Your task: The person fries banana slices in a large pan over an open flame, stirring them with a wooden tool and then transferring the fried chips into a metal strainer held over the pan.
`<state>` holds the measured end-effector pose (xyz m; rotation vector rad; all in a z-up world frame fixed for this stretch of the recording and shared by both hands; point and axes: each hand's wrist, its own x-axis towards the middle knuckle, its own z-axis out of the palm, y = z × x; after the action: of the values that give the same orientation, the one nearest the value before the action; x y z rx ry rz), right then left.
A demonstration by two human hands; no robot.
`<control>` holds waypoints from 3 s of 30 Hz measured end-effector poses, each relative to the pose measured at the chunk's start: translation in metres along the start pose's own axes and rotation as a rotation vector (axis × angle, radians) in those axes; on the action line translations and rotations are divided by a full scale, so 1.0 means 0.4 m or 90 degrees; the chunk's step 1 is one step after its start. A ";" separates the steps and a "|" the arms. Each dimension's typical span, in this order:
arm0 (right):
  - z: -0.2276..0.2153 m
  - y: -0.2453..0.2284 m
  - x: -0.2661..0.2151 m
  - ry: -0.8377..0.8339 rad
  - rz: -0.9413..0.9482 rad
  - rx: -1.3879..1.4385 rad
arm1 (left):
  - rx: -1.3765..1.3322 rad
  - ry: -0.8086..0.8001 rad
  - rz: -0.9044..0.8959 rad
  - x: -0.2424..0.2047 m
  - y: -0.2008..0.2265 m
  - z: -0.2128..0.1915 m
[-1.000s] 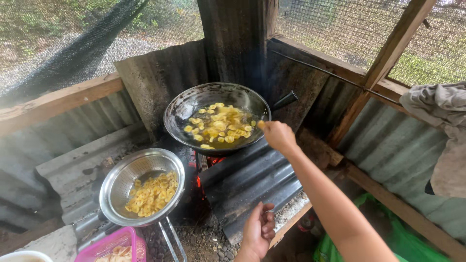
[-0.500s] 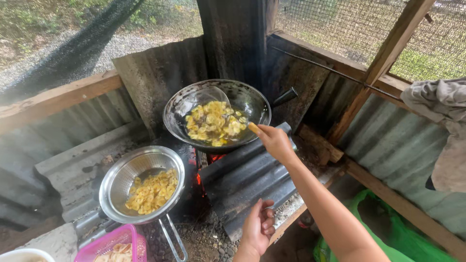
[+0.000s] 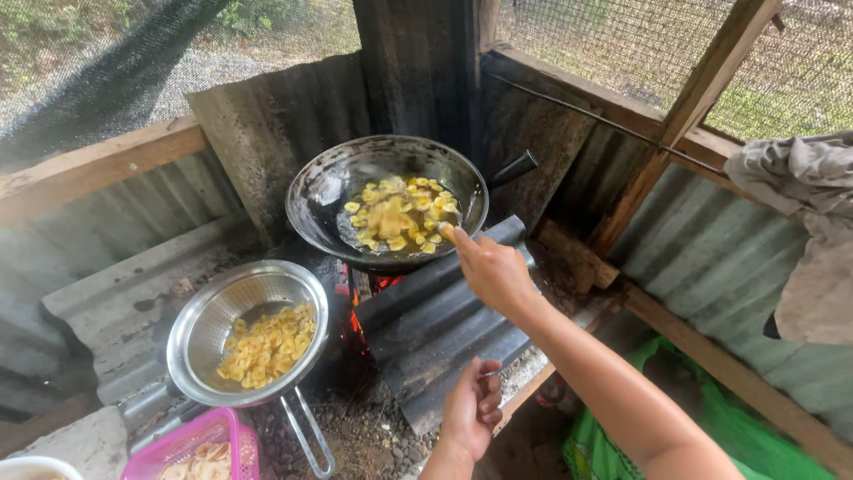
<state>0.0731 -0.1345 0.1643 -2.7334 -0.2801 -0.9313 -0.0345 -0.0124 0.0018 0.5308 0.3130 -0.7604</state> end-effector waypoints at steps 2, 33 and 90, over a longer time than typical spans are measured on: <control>-0.016 0.001 0.010 0.005 -0.014 -0.009 | 0.006 -0.008 0.001 0.006 0.001 0.002; 0.205 0.019 0.179 -0.014 -0.063 -0.068 | 0.021 0.011 0.012 0.009 -0.013 -0.027; -0.072 0.138 0.208 -0.076 0.178 -0.073 | 0.015 0.010 0.000 -0.012 -0.006 -0.019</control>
<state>0.1354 -0.1866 0.2288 -2.8377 0.1376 -0.7299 -0.0403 -0.0068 -0.0031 0.5588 0.3189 -0.7607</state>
